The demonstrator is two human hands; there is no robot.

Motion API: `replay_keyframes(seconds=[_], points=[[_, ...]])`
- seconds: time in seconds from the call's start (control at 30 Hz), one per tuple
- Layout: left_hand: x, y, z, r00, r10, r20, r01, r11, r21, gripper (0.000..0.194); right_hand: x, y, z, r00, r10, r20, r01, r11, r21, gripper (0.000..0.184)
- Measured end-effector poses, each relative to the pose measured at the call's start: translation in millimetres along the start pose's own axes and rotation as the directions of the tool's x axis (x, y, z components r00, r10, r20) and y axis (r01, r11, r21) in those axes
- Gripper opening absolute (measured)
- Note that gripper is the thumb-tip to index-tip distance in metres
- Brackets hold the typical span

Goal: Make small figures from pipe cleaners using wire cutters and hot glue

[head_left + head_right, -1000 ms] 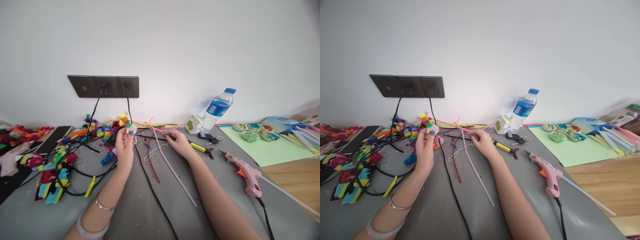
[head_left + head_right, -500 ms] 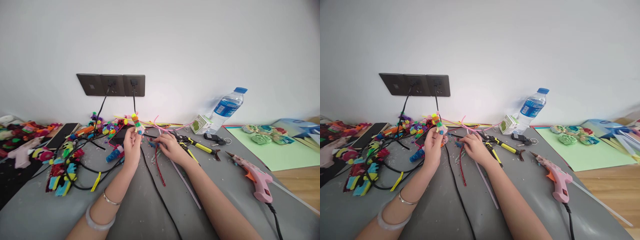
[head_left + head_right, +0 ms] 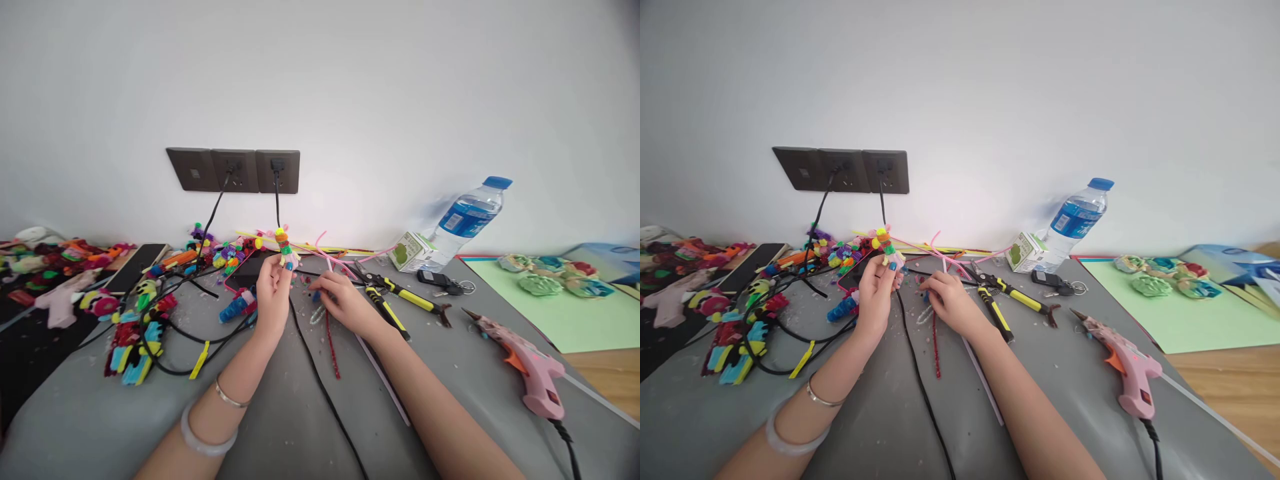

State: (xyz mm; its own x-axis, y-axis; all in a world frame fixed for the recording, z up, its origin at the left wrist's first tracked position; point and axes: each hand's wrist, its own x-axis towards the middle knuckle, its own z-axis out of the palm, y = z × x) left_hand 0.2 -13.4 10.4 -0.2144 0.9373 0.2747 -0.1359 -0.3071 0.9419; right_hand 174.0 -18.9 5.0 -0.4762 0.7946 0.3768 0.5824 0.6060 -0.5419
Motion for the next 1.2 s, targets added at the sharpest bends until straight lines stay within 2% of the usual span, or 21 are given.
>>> replay_keyframes(seconds=[0.13,0.4,0.63,0.97,1.2], points=[[0,1,1.4,1.000,-0.015,-0.004,0.015,1.000,-0.011,0.035,-1,3,3,0.999,-0.039,0.002,0.039,0.999,0.030,0.042],[0,-1,2.7,1.000,-0.014,-0.013,0.013,0.999,-0.038,0.035,-4,8,12,0.997,-0.019,0.069,0.021,1.000,-0.020,0.040],[0,-4,2.8,1.000,-0.014,-0.001,0.014,1.000,-0.021,0.035,-2,5,15,0.996,-0.010,0.088,0.013,0.999,-0.039,0.047],[0,-6,3.7,1.000,-0.020,0.005,0.020,1.000,-0.019,0.036,0,5,13,0.997,-0.005,0.083,0.007,1.000,-0.023,0.045],[0,-6,4.6,1.000,-0.012,0.018,0.012,1.000,-0.024,0.036,2,3,15,0.994,-0.016,0.109,0.021,0.999,-0.041,0.050]])
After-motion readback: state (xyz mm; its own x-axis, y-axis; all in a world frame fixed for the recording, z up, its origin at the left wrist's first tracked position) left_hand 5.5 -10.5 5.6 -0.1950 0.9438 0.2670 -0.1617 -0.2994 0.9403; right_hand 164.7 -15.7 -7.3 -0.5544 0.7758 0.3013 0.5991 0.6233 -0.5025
